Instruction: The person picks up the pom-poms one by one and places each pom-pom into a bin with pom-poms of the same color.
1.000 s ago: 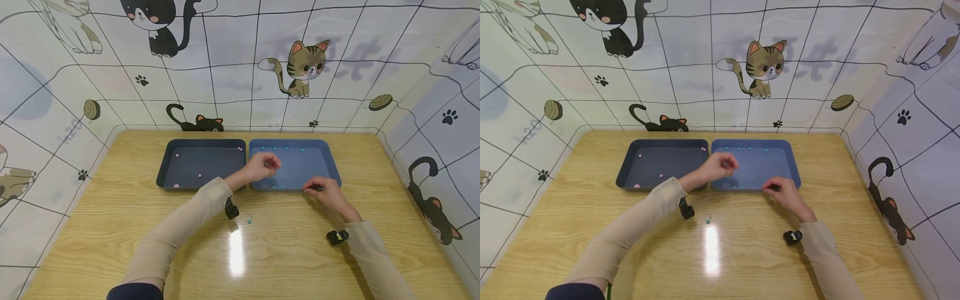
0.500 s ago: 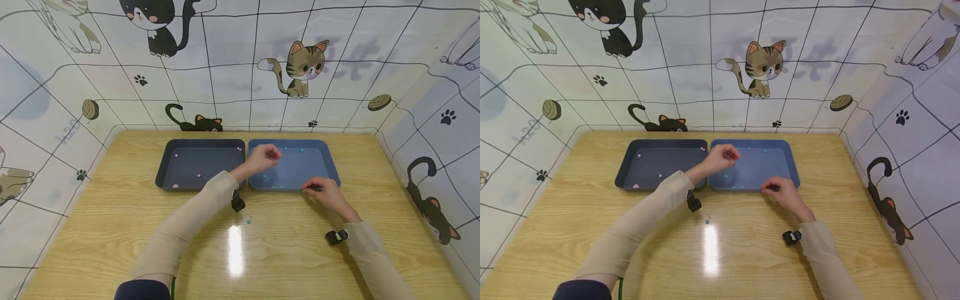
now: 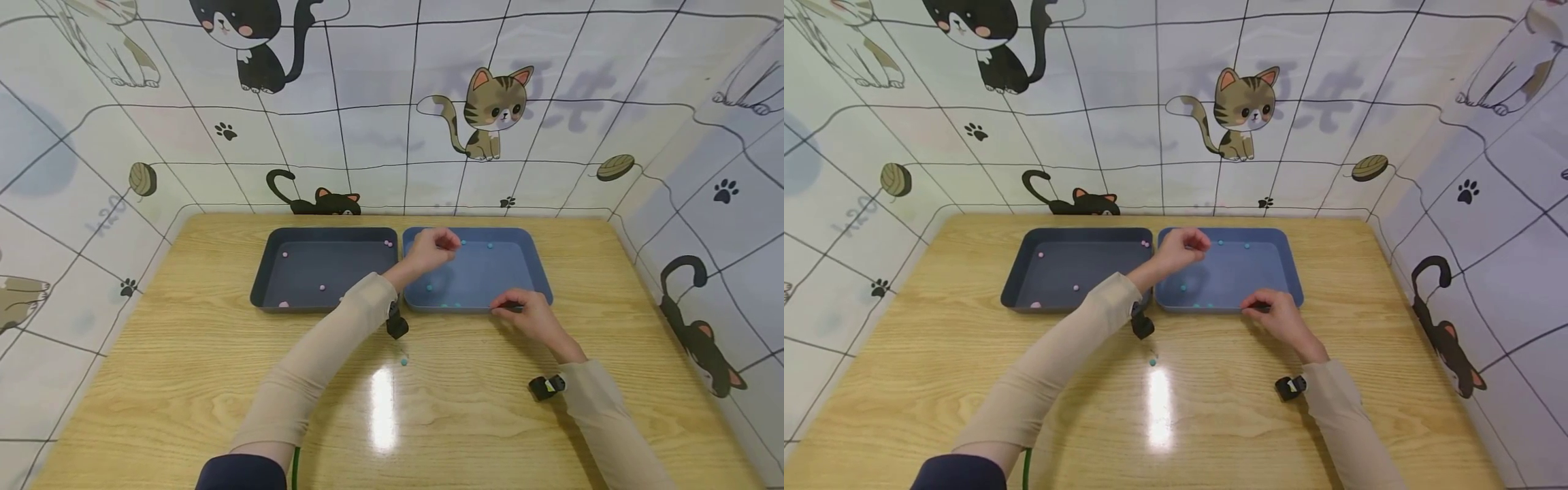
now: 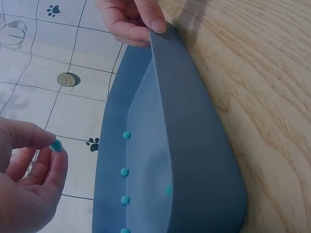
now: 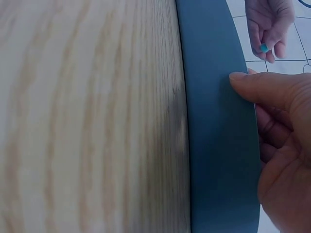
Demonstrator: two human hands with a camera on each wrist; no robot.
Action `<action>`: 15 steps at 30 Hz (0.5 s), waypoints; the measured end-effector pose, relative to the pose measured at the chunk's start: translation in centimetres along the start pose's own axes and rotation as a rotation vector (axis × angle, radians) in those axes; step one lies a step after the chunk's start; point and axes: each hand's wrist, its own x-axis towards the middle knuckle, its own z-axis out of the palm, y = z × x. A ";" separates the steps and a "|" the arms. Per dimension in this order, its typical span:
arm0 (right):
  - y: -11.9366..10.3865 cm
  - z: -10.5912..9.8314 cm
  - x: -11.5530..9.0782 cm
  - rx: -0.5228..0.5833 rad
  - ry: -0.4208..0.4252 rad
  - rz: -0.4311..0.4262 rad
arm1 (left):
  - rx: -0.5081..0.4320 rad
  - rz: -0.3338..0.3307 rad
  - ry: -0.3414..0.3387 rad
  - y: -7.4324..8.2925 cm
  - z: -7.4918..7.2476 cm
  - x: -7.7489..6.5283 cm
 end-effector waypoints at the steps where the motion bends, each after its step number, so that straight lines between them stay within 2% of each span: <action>1: 0.0 0.0 0.0 -0.003 -0.001 0.004 | -0.001 -0.001 0.003 -0.1 0.0 0.0; 6: -0.1 0.0 0.0 -0.026 -0.008 0.012 | -0.033 0.006 0.010 -0.6 -0.1 0.1; 15: 0.1 0.2 0.0 -0.026 0.010 -0.031 | -0.054 0.033 0.017 -0.7 -0.6 -0.4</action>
